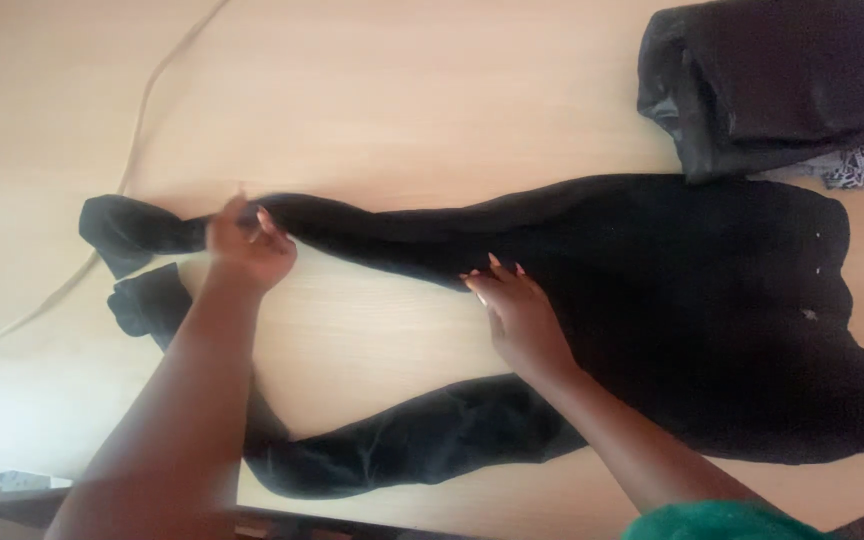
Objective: Folding a pair of black leggings on a table.
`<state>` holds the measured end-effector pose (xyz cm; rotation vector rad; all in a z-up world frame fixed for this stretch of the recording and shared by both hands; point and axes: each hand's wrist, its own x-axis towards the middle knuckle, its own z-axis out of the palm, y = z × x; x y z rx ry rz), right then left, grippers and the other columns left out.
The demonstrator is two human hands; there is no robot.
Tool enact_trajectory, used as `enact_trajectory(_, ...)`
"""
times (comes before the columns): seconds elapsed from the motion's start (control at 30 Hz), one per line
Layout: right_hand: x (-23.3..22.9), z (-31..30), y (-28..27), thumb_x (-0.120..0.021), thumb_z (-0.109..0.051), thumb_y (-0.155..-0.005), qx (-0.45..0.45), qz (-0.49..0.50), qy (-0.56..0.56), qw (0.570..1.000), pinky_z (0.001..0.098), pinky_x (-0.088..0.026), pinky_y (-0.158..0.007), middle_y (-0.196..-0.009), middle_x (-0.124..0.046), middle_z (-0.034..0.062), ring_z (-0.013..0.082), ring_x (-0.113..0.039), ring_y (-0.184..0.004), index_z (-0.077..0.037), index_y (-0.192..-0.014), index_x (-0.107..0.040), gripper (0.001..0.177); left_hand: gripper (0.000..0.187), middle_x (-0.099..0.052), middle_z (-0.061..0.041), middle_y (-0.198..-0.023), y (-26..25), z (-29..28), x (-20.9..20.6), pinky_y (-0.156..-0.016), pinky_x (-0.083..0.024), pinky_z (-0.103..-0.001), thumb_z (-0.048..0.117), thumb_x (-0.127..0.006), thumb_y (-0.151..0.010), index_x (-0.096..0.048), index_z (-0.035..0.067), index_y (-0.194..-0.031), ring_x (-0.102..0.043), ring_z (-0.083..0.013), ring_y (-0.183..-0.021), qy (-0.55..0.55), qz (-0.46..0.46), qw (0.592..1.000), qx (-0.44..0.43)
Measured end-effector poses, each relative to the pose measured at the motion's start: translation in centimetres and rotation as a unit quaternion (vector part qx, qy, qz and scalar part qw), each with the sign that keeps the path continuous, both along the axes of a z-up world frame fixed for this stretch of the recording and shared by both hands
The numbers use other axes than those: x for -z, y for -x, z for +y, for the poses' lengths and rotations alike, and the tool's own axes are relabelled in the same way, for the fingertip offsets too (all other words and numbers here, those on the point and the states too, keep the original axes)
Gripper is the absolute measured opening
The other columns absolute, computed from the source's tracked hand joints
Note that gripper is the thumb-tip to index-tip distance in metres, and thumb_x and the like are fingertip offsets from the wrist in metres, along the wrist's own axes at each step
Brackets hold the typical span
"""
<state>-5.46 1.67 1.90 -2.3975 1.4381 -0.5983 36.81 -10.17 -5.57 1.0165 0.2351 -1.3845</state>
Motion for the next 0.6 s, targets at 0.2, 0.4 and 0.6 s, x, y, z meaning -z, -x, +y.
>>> enact_trajectory(0.2, -2.9, -2.6, 0.6, -0.058, -0.016, -0.096, 0.151, -0.203, -0.192, 0.948, 0.0409, -0.054, -0.092, -0.1, -0.074, 0.0155, 0.0275, -0.073, -0.094, -0.008, -0.112, -0.071, 0.023, 0.018, -0.064, -0.007, -0.1, -1.5, 2.3, -2.1, -0.084, -0.053, -0.039, 0.036, -0.069, -0.09, -0.069, 0.018, -0.096, -0.066, -0.0236, -0.082, -0.047, -0.021, 0.997, 0.059)
enact_trajectory(0.4, -2.3, -4.6, 1.0, -0.063, -0.032, -0.085, 0.023, 0.096, -0.24, 0.966, 0.0454, -0.045, -0.084, -0.078, -0.073, 0.0107, 0.0279, -0.069, -0.079, -0.013, -0.083, -0.073, 0.021, 0.026, -0.067, -0.007, -0.113, -14.4, -2.3, 17.6, -0.1, -0.056, -0.052, 0.035, -0.077, -0.107, -0.067, 0.015, -0.121, -0.063, -0.0286, -0.111, 0.069, -0.027, 0.997, 0.026)
enact_trajectory(0.6, -4.0, -4.9, 1.1, -0.064, -0.044, -0.084, 0.052, 0.112, -0.401, 0.908, 0.0437, -0.053, -0.083, -0.081, -0.074, 0.0045, 0.0215, -0.072, -0.082, -0.018, -0.086, -0.068, 0.027, 0.037, -0.069, -0.008, -0.131, -9.7, 1.0, 1.2, -0.11, -0.046, -0.067, 0.036, -0.069, -0.098, -0.06, 0.016, -0.128, -0.063, -0.0362, -0.129, 0.151, -0.052, 0.987, 0.031)
